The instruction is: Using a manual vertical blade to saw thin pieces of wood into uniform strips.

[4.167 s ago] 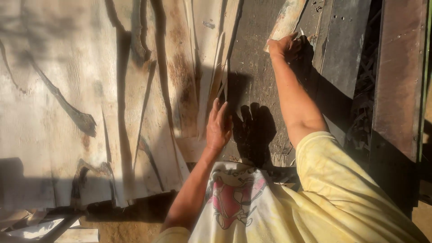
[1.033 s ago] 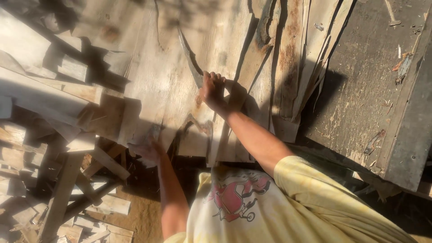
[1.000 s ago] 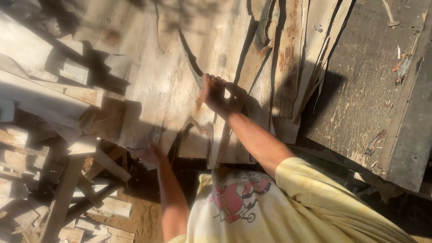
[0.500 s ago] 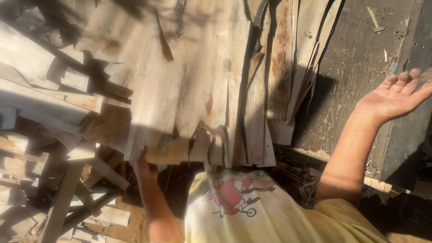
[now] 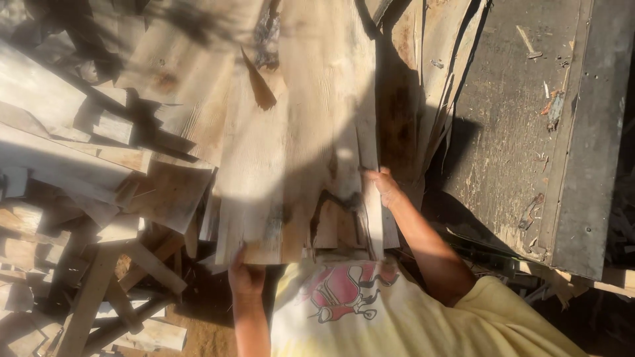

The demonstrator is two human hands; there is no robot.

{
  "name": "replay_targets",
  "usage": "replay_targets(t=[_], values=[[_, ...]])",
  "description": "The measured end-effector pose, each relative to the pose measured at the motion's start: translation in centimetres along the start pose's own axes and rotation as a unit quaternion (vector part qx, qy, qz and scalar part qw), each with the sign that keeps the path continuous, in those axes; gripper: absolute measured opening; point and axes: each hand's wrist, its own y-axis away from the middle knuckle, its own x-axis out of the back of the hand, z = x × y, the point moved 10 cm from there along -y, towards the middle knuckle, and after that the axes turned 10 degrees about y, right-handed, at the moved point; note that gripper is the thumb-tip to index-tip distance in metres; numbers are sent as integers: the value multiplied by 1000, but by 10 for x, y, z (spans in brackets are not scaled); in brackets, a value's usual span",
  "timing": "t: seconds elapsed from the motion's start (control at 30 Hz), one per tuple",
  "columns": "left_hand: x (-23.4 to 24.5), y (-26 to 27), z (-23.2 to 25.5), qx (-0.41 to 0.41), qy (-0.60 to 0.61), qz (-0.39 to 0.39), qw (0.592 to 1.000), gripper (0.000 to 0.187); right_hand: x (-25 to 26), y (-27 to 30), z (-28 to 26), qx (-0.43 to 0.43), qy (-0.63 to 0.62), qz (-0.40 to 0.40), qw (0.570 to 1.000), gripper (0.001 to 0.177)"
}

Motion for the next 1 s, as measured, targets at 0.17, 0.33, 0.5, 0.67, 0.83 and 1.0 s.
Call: replay_targets(t=[0.17, 0.33, 0.5, 0.67, 0.83, 1.0], values=[[8, 1, -47, 72, -149, -6, 986, 56, 17, 17, -70, 152, 107, 78, 980, 41], [48, -8, -111, 149, -104, -3, 983, 44, 14, 125, -193, 225, 157, 44, 961, 34], [22, -9, -142, 178, -98, -11, 979, 33, 56, 171, -200, 231, 75, 55, 969, 35], [-13, -40, -144, 109, -200, -41, 973, 27, 149, 167, -147, 261, -20, 136, 955, 36], [1, -71, -184, 82, -395, -102, 909, 31, 235, 101, 2, 102, -40, 280, 954, 38], [-31, -62, -196, 9, -587, -216, 780, 37, 262, 81, 84, 26, -35, 320, 946, 42]])
